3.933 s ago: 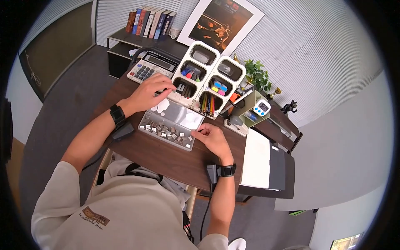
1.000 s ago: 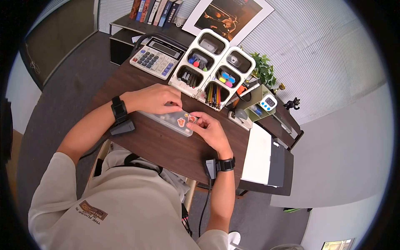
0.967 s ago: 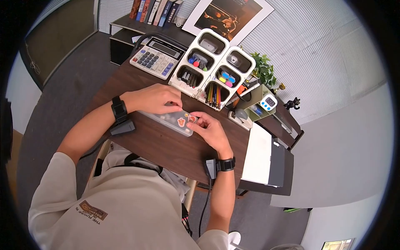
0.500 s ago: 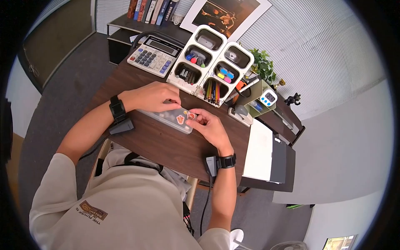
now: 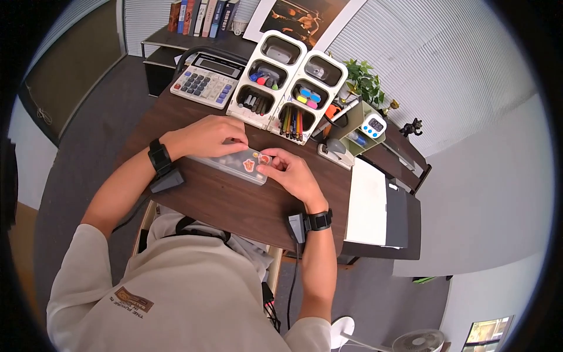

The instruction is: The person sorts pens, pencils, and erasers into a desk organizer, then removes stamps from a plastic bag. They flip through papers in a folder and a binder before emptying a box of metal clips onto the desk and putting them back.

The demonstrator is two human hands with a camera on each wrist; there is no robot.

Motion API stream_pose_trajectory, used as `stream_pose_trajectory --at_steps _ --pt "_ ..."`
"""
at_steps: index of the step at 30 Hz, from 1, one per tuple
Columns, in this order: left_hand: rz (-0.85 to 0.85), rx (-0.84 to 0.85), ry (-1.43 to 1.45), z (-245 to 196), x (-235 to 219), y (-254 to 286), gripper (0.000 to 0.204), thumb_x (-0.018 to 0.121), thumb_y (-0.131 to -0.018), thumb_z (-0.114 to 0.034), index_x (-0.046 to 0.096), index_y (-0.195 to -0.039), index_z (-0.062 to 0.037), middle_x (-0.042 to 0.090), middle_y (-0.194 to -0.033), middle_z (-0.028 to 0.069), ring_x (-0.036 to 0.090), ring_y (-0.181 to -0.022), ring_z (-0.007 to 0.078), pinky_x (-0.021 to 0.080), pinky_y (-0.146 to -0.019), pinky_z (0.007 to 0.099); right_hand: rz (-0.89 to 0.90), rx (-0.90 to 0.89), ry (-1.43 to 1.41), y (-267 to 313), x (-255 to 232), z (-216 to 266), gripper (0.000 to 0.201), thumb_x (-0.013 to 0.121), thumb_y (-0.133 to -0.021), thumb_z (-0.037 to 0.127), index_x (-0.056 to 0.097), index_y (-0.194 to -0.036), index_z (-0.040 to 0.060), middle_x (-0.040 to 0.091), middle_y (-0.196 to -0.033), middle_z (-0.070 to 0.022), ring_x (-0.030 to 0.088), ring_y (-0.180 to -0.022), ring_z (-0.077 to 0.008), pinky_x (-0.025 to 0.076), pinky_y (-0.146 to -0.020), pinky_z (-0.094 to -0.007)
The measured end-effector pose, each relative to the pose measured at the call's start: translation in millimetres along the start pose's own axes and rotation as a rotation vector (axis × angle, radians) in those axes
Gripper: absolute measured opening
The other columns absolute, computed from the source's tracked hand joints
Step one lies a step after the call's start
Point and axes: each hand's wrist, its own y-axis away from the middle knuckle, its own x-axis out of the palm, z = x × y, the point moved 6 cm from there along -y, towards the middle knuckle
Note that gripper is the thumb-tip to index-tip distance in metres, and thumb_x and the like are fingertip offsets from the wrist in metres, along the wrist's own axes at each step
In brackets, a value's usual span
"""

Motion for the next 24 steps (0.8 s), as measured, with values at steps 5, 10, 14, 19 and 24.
stream_pose_trajectory --at_steps 5,10,14,19,24 --pt "-0.012 -0.001 -0.013 -1.2 -1.1 -0.3 0.021 0.067 -0.097 -0.023 0.075 -0.098 -0.0033 0.068 -0.092 0.0087 0.066 -0.084 0.028 0.054 -0.077 0.0386 -0.017 -0.01 0.032 -0.1 -1.5 0.1 0.042 0.084 -0.091 0.027 0.071 -0.125 0.0052 0.058 -0.077 0.0071 0.048 -0.07 -0.0033 0.042 -0.063 -0.0234" --pt "-0.022 0.019 -0.04 0.6 3.3 -0.1 0.018 0.069 -0.096 -0.02 0.075 -0.097 -0.0036 0.067 -0.092 0.009 0.066 -0.084 0.0283 0.054 -0.077 0.0388 -0.009 -0.029 0.058 0.8 -0.9 5.7 0.041 0.084 -0.09 0.027 0.072 -0.122 0.0042 0.058 -0.075 0.0063 0.049 -0.069 -0.004 0.042 -0.063 -0.0236" --pt "-0.016 0.028 -0.063 -0.4 3.5 -1.2 0.017 0.07 -0.095 -0.019 0.076 -0.097 -0.0037 0.067 -0.092 0.0103 0.066 -0.085 0.0291 0.053 -0.076 0.0389 -0.019 -0.049 0.066 1.4 -2.5 8.7 0.041 0.084 -0.09 0.028 0.073 -0.121 0.0045 0.059 -0.074 0.0057 0.05 -0.069 -0.0044 0.043 -0.062 -0.0238" --pt "-0.011 0.042 -0.042 -5.1 2.6 -2.7 0.015 0.071 -0.095 -0.018 0.076 -0.098 -0.0034 0.068 -0.091 0.0109 0.066 -0.084 0.0291 0.053 -0.076 0.0381 -0.018 -0.085 0.007 0.5 -1.7 4.6 0.04 0.084 -0.089 0.031 0.074 -0.118 0.0054 0.063 -0.076 0.0042 0.054 -0.07 -0.0052 0.045 -0.064 -0.0245" --pt "-0.034 0.053 -0.025 -7.6 1.4 -4.3 0.013 0.072 -0.094 -0.014 0.076 -0.099 -0.0025 0.069 -0.091 0.0104 0.066 -0.084 0.0283 0.053 -0.074 0.0371 -0.014 -0.135 0.049 -0.4 -3.3 3.8 0.037 0.083 -0.091 0.025 0.073 -0.122 0.0062 0.064 -0.079 0.0052 0.054 -0.073 -0.0036 0.046 -0.066 -0.0241"
